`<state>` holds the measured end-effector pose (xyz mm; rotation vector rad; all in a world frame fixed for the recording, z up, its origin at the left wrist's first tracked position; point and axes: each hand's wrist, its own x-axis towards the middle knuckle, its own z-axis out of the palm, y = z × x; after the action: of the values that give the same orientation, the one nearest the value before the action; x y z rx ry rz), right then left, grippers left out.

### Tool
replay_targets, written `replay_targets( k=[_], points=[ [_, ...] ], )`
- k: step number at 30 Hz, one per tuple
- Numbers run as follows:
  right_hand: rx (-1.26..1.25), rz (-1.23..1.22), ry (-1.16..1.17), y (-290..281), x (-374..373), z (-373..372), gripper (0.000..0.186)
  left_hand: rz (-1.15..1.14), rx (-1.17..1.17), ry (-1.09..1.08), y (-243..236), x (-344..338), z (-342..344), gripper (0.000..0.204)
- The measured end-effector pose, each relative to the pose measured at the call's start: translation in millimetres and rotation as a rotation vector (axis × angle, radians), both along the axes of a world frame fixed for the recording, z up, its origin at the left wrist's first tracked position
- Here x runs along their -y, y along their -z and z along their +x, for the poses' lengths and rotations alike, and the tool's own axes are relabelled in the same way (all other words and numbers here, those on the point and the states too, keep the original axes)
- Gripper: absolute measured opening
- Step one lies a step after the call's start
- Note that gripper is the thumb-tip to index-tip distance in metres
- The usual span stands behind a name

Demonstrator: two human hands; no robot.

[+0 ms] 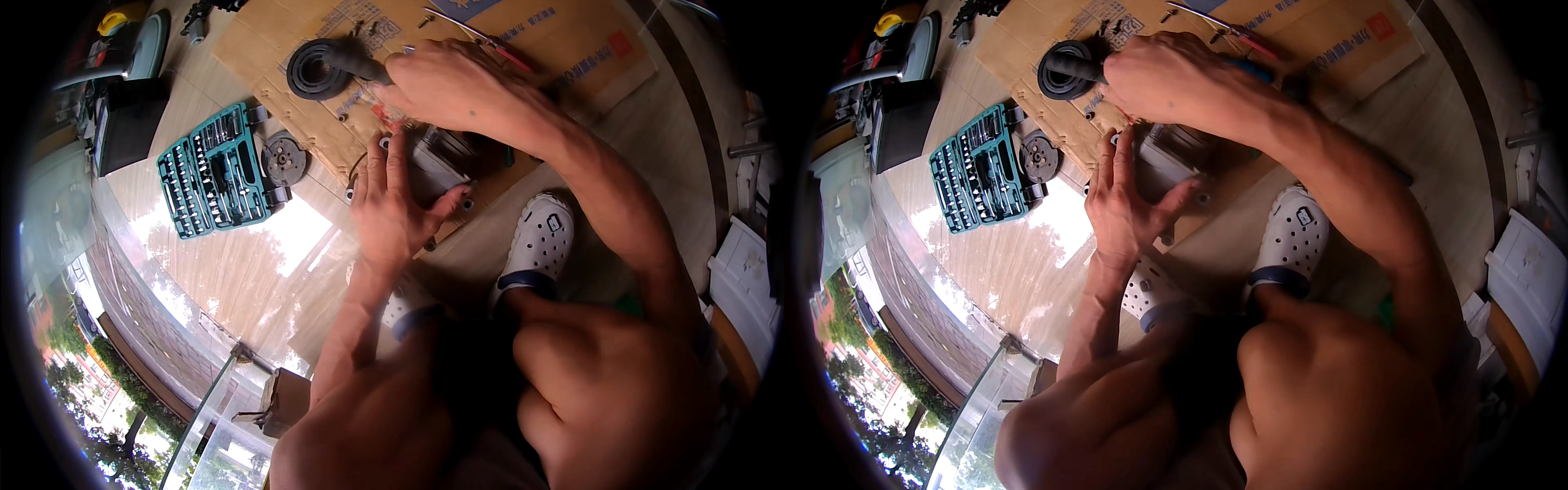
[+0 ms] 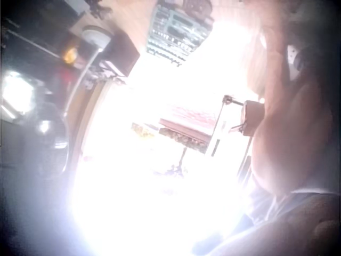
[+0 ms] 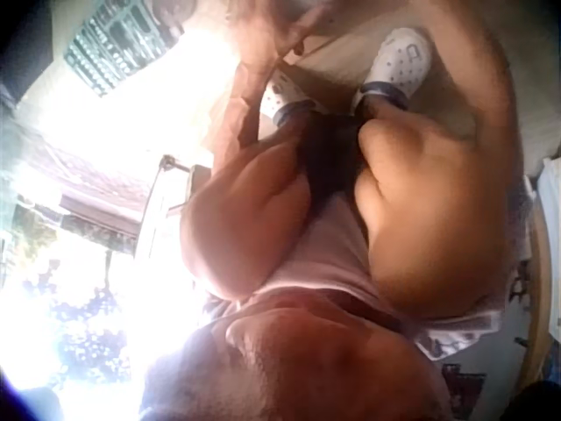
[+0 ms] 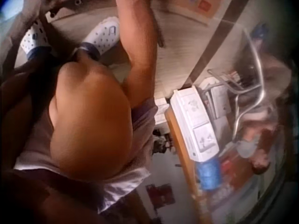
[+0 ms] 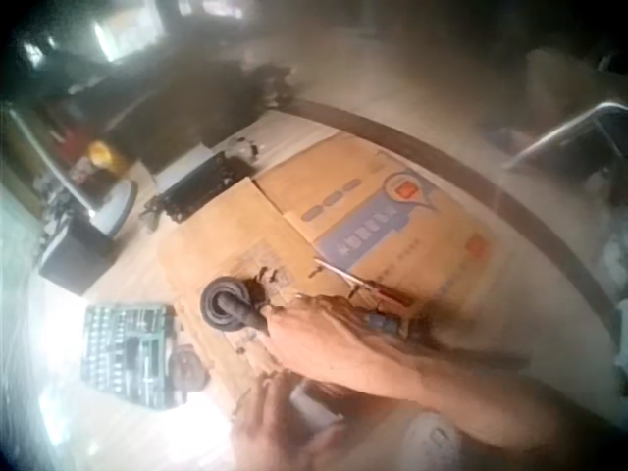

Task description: The person disassembles an automotive compressor by removing several bolts with a socket wrench and separates the main housing sections by hand.

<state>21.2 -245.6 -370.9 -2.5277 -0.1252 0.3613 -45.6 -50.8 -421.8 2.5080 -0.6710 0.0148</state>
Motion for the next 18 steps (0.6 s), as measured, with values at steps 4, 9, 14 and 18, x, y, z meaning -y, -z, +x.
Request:
replay_targets(
  k=[4,9,14,18],
  points=[
    [0.202,0.157,-0.002,15,1,-13,0.023,0.008,0.0,-0.011,-1,-5,0,0.103],
    [0.485,0.342,-0.031,23,11,-73,0.022,0.007,-0.044,-0.017,5,-8,-2,0.103],
    [0.74,0.367,-0.016,26,21,-96,0.024,-0.016,-0.006,-0.013,-2,-8,0,0.109],
    [0.666,0.367,-0.027,39,18,-69,0.023,-0.108,-0.059,-0.011,4,-3,2,0.113]
  ],
)
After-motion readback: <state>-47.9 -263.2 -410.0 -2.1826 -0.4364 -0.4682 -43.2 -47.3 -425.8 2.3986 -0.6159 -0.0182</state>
